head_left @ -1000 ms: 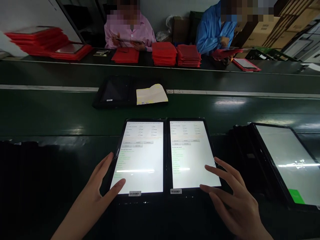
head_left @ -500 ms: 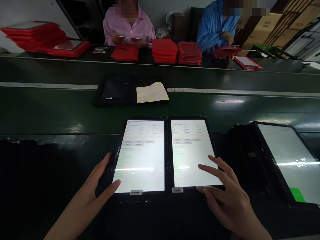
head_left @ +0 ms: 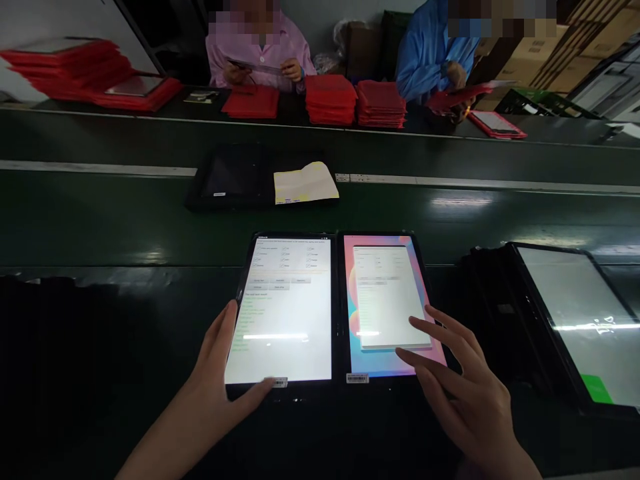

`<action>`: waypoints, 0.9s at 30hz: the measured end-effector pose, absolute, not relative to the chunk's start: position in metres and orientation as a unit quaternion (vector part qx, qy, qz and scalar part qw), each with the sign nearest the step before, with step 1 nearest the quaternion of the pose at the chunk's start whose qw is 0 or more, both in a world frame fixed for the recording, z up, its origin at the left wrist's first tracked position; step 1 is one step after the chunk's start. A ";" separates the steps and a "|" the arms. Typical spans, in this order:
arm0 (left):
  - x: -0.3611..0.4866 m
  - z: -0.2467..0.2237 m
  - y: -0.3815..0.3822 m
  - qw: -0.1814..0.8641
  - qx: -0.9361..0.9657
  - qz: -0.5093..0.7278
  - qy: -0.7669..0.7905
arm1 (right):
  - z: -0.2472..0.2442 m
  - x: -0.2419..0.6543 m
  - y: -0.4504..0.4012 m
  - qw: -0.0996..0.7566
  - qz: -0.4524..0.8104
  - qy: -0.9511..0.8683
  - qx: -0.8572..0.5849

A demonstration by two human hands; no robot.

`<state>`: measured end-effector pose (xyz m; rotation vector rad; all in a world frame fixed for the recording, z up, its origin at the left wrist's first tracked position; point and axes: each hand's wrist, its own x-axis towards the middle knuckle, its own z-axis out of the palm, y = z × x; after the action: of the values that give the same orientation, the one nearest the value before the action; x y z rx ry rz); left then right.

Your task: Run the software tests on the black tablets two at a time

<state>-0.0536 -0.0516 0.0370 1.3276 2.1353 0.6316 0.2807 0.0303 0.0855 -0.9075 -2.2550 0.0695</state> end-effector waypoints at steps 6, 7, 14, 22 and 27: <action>-0.068 0.037 -0.037 0.326 0.357 0.309 0.819 | 0.089 0.282 0.028 0.334 0.027 -0.877 -0.344; -0.075 0.033 -0.039 0.346 0.345 0.330 0.807 | 0.089 0.281 0.026 0.330 0.027 -0.879 -0.344; -0.087 0.027 -0.059 0.422 0.305 0.409 0.749 | 0.088 0.260 0.018 0.273 0.051 -0.902 -0.331; -0.089 0.039 -0.063 0.505 0.298 0.401 0.704 | 0.086 0.256 0.021 0.301 0.057 -0.892 -0.331; -0.079 0.042 -0.059 0.459 0.316 0.407 0.724 | 0.089 0.262 0.024 0.340 0.044 -0.877 -0.337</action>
<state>-0.0787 -0.0592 0.0418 0.7793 1.7819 1.0027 0.2619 0.0235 0.0890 -0.8770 -2.2830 0.1148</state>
